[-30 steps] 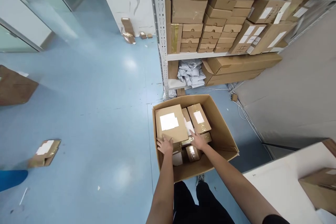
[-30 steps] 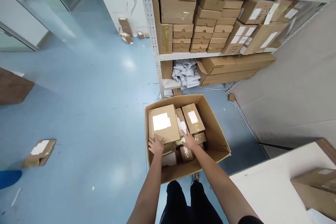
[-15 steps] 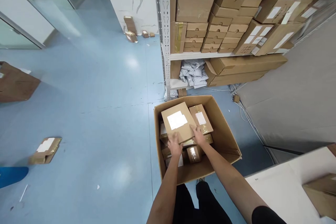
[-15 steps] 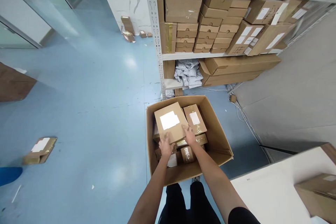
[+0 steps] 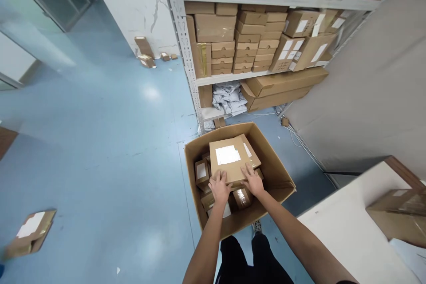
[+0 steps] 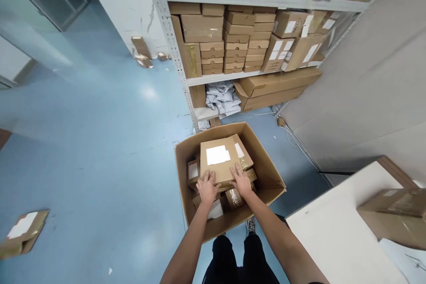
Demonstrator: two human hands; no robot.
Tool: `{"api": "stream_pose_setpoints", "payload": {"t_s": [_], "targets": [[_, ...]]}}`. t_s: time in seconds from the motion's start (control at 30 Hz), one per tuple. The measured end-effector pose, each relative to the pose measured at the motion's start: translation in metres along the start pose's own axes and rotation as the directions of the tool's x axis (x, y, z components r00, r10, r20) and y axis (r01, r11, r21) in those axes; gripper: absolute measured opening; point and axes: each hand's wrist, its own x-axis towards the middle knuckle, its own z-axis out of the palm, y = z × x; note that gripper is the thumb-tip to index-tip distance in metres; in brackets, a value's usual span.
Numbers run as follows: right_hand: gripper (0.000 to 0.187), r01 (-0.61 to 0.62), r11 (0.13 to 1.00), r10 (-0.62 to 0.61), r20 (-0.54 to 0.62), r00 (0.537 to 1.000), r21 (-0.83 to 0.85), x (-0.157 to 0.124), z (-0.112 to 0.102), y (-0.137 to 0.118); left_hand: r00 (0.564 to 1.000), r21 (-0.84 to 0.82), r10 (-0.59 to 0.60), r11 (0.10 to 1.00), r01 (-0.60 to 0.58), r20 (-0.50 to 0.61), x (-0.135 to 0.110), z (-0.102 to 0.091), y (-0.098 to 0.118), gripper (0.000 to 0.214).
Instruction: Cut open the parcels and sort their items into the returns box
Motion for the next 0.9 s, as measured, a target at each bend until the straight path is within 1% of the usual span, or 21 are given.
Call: {"api": "stream_pose_setpoints", "payload": {"t_s": [0.07,0.13,0.2,0.3,0.37,0.43,0.53,0.63,0.7,0.8,0.87,0.9], "targets": [[0.074,-0.005,1.000,0.005,-0.035,0.999,0.009,-0.007,-0.009,0.005,0.999,0.020,0.044,0.999,-0.043,-0.007,0.001,-0.011,0.011,0.069],[0.071,-0.002,1.000,0.003,-0.064,0.998,0.016,-0.013,-0.023,0.009,0.996,0.049,0.088,0.995,-0.087,-0.025,0.000,-0.022,0.022,0.067],[0.069,-0.004,1.000,0.005,-0.099,0.995,0.018,-0.022,-0.040,0.014,0.989,0.066,0.139,0.989,-0.136,-0.050,-0.005,-0.032,0.035,0.065],[0.072,-0.021,0.999,0.025,-0.183,0.983,0.024,-0.041,-0.069,0.025,0.973,0.059,0.202,0.979,-0.196,-0.110,-0.017,-0.043,0.060,0.065],[0.076,-0.038,0.999,0.046,-0.247,0.968,0.037,-0.059,-0.088,0.037,0.957,0.041,0.243,0.970,-0.240,-0.155,-0.028,-0.048,0.081,0.065],[0.078,-0.069,0.996,0.084,-0.302,0.950,0.060,-0.083,-0.103,0.056,0.936,0.018,0.300,0.953,-0.302,-0.182,-0.042,-0.050,0.107,0.067],[0.075,-0.156,0.981,0.187,-0.371,0.910,0.112,-0.132,-0.114,0.093,0.889,-0.011,0.421,0.903,-0.430,-0.180,-0.066,-0.045,0.152,0.071],[0.068,-0.282,0.945,0.328,-0.426,0.843,0.169,-0.198,-0.109,0.135,0.822,0.000,0.548,0.832,-0.555,-0.152,-0.101,-0.026,0.202,0.069],[0.065,-0.360,0.910,0.415,-0.454,0.789,0.206,-0.250,-0.097,0.162,0.769,0.014,0.629,0.775,-0.632,-0.113,-0.131,-0.004,0.235,0.066],[0.062,-0.478,0.835,0.549,-0.478,0.686,0.272,-0.335,-0.068,0.200,0.668,0.008,0.744,0.669,-0.744,-0.020,-0.186,0.040,0.278,0.066],[0.058,-0.552,0.769,0.635,-0.480,0.605,0.321,-0.391,-0.041,0.221,0.605,-0.005,0.794,0.607,-0.795,0.056,-0.229,0.077,0.301,0.067],[0.055,-0.585,0.734,0.675,-0.473,0.566,0.346,-0.418,-0.026,0.230,0.581,-0.010,0.808,0.585,-0.811,0.099,-0.250,0.097,0.311,0.067]]}}
